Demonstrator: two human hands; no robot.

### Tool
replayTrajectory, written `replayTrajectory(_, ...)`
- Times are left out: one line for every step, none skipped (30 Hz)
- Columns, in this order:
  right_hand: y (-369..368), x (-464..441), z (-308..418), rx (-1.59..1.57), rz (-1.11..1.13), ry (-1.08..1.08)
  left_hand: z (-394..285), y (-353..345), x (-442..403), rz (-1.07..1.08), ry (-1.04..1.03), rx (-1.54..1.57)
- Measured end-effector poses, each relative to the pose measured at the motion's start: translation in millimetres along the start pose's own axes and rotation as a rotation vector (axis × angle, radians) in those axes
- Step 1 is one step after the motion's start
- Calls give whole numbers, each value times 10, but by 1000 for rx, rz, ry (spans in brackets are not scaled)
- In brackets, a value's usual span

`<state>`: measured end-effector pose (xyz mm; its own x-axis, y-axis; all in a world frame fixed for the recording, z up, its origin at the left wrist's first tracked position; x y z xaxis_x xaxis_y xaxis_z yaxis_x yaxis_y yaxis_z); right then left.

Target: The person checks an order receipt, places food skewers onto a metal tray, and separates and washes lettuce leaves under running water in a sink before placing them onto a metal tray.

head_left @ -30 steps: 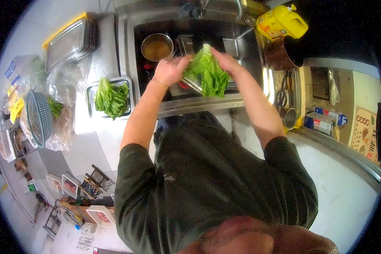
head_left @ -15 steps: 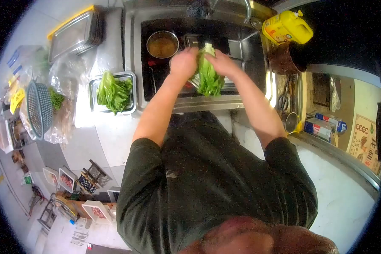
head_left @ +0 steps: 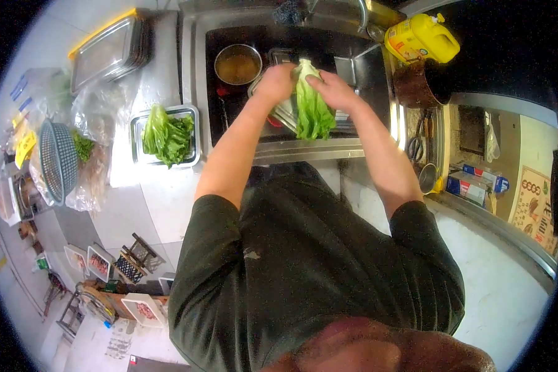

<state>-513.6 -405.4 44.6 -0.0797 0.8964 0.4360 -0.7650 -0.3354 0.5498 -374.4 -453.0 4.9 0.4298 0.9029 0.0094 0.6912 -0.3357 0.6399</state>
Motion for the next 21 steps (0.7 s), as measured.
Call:
replayTrajectory(-12, -30, -67, -77, 24, -3, 9, -15, 7, 11, 29, 50)
replayTrajectory(-17, -90, -185, -153, 47, -5, 18, -29, 16, 20, 58, 99)
replayTrajectory(-14, -97, -206, -230, 71, -8, 24, -39, 24, 30, 87, 150)
replayTrajectory(17, -93, -239, -220, 74, -26, 41, -56, 21, 31, 84, 168)
replayTrajectory(65, -98, -259, -208, 77, -44, 74, -77, 13, 30, 81, 186)
replayTrajectory(88, -92, -249, -199, 82, -62, 82, -77, 17, 30, 79, 204)
replayTrajectory(91, -82, -226, -114, 68, -50, 85, -88, 22, 43, 81, 164)
replayTrajectory(88, -67, -191, -29, 54, -37, 81, -100, 17, 54, 81, 124)
replayTrajectory(72, -46, -163, 55, 42, -24, 68, -109, 21, 66, 83, 85)
replayTrajectory(53, -44, -144, 139, 31, -10, 62, -156, 12, 144, 78, 8)
replayTrajectory(18, -81, -154, 210, 57, 45, 79, -179, -8, 216, 80, -75)
replayTrajectory(11, -96, -125, 277, 56, 11, 120, -178, 8, 286, 93, -161)
replayTrajectory(7, -90, -58, 344, 62, -19, 3, -65, 81, 259, 126, -136)
replayTrajectory(-16, -101, -41, 412, 68, -48, 22, -107, 83, 324, 129, -195)
replayTrajectory(-22, -141, -86, 486, -1, 12, 105, -209, 66, 336, 71, -222)
replayTrajectory(-25, -138, -39, 457, 72, -12, 126, -241, 80, 349, 6, -248)
replayTrajectory(-42, -161, -64, 358, 197, -62, 172, -274, 82, 360, 23, -212)
replayTrajectory(-53, -190, -108, 260, 317, -115, 132, -225, 72, 369, 35, -175)
replayTrajectory(-52, -226, -193, 162, 286, -150, 107, -195, 70, 380, 44, -137)
replayTrajectory(-94, -264, -332, 66, 253, -185, 96, -175, 67, 365, 43, -126)
replayTrajectory(-136, -307, -469, -27, 219, -219, 90, -155, 57, 348, 42, -115)
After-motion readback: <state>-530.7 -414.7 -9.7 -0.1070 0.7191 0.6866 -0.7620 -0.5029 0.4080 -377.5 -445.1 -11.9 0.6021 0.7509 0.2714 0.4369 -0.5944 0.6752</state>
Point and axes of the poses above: each hand's wrist, its own x-axis away from the middle knuckle, its own y-axis out of the back of the hand, z = x × y, the point moved 5 cm from there along -x, towards the middle knuckle, and after that the axes turned 1 degree about -z, right-handed, at the moved point
